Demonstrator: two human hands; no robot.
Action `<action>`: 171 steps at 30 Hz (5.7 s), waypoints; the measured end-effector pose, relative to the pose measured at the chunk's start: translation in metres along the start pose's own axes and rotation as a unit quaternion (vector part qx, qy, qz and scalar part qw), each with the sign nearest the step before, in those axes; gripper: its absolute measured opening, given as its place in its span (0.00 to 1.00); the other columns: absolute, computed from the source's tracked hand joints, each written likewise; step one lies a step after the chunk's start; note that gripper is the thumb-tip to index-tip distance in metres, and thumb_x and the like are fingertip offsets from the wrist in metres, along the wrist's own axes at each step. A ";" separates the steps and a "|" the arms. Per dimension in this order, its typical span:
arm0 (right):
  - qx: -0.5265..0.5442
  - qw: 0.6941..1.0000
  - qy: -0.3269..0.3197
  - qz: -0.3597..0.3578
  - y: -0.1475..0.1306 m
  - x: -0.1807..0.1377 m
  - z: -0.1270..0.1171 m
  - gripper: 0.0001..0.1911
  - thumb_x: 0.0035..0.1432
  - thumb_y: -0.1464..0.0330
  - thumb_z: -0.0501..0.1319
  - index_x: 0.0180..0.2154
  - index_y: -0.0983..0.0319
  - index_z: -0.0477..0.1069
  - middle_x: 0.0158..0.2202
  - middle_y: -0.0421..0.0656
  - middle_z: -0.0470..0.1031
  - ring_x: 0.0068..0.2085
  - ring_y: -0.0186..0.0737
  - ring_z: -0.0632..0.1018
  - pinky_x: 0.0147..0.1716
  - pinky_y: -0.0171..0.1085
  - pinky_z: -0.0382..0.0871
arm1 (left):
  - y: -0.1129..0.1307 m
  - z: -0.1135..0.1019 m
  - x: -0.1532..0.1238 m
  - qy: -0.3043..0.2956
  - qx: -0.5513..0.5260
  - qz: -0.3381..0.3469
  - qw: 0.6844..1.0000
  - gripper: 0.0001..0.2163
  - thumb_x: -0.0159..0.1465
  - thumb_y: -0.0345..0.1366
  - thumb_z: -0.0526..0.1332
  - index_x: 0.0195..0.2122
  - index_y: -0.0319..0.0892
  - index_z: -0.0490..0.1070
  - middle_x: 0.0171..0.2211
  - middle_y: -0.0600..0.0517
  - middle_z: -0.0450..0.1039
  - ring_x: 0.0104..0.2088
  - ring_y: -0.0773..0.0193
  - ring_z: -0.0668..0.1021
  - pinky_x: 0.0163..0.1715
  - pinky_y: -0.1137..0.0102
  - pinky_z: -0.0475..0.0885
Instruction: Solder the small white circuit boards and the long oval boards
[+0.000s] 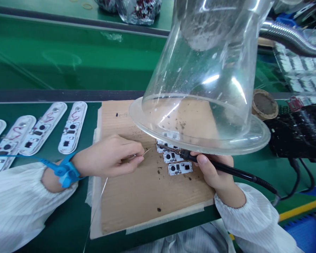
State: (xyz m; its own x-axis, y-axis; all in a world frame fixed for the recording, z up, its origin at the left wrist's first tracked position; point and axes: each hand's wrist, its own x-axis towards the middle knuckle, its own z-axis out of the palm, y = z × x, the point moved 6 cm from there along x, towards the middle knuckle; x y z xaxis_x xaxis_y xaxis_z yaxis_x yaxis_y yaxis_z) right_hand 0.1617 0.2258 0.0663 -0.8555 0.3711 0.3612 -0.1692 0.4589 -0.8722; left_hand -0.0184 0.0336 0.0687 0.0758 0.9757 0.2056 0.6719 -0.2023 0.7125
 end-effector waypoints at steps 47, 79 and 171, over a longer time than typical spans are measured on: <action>-0.029 0.999 -0.023 0.010 0.005 -0.004 0.001 0.08 0.75 0.63 0.66 0.51 0.54 0.82 0.36 0.43 0.84 0.31 0.43 0.82 0.32 0.41 0.82 | -0.003 0.001 0.000 -0.005 0.034 -0.013 0.999 0.11 0.74 0.29 0.57 0.32 0.44 0.65 0.22 0.58 0.65 0.22 0.67 0.66 0.26 0.71 0.59; -0.030 0.999 -0.022 0.003 0.002 -0.005 -0.002 0.08 0.74 0.65 0.68 0.51 0.53 0.83 0.36 0.42 0.83 0.35 0.43 0.84 0.40 0.41 0.83 | -0.002 0.000 -0.001 -0.005 0.057 -0.011 0.998 0.10 0.75 0.29 0.57 0.34 0.43 0.69 0.24 0.59 0.67 0.23 0.68 0.68 0.27 0.71 0.60; -0.005 1.000 -0.017 -0.006 -0.004 -0.002 0.000 0.06 0.75 0.65 0.64 0.41 0.58 0.78 0.28 0.39 0.79 0.22 0.34 0.76 0.20 0.32 0.71 | 0.001 -0.002 0.003 -0.005 -0.006 -0.009 1.000 0.15 0.76 0.30 0.56 0.30 0.44 0.61 0.23 0.59 0.63 0.22 0.69 0.63 0.24 0.72 0.58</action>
State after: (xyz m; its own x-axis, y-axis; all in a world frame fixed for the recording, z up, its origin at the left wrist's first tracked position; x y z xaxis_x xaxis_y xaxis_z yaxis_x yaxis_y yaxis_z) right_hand 0.1645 0.2232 0.0692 -0.8691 0.3382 0.3609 -0.1752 0.4719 -0.8641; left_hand -0.0189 0.0358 0.0707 0.0717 0.9800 0.1854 0.6647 -0.1856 0.7237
